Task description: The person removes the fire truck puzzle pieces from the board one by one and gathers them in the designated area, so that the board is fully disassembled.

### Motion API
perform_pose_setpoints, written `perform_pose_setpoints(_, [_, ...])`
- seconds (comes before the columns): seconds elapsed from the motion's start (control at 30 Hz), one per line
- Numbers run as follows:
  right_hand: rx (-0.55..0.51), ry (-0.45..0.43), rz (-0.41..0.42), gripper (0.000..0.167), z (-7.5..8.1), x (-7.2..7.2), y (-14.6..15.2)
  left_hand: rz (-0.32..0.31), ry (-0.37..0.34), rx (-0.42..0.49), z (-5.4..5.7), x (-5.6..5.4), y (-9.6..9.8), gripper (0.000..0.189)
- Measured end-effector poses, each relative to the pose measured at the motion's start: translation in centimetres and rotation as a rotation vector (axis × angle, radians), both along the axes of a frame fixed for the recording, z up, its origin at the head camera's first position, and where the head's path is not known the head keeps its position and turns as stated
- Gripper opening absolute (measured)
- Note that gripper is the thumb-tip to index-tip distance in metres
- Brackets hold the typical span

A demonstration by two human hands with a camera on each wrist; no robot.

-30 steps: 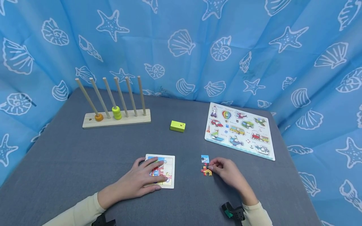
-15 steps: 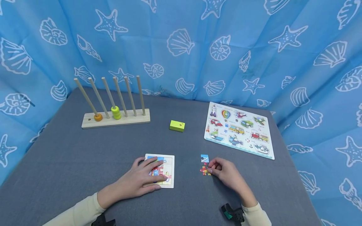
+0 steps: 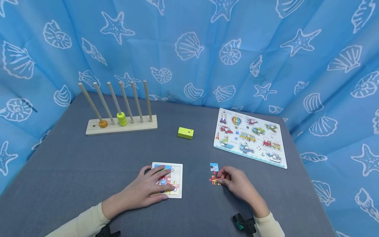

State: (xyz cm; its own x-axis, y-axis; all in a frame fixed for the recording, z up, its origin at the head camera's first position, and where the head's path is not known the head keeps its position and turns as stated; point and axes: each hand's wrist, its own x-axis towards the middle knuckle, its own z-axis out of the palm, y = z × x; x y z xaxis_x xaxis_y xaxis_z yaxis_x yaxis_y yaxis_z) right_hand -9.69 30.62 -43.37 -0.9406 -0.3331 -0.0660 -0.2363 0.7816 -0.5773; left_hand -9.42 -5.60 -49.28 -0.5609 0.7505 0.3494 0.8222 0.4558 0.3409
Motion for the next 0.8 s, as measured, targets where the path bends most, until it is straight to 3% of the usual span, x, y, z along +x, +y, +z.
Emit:
perform_pose_setpoints(0.33, [0.002, -0.029, 0.051, 0.010, 0.0, -0.1, 0.2, 0.013, 0.009, -0.007, 0.0, 0.1, 0.0, 0.035])
perform_pose_setpoints(0.43, [-0.006, 0.016, 0.065, 0.010, 0.4, 0.0, -0.3, 0.014, 0.020, -0.009, 0.0, 0.1, 0.0, 0.035])
perform_pose_setpoints(0.63, [-0.043, 0.154, 0.122, 0.005, 1.7, 0.5, -3.1, 0.022, -0.003, -0.031, 0.1, 0.0, 0.0, 0.039])
perform_pose_setpoints(0.8, [-0.044, 0.115, 0.178, 0.006, 2.0, 1.2, -6.1, 0.076, -0.061, -0.051, 0.2, 0.1, 0.1, 0.059])
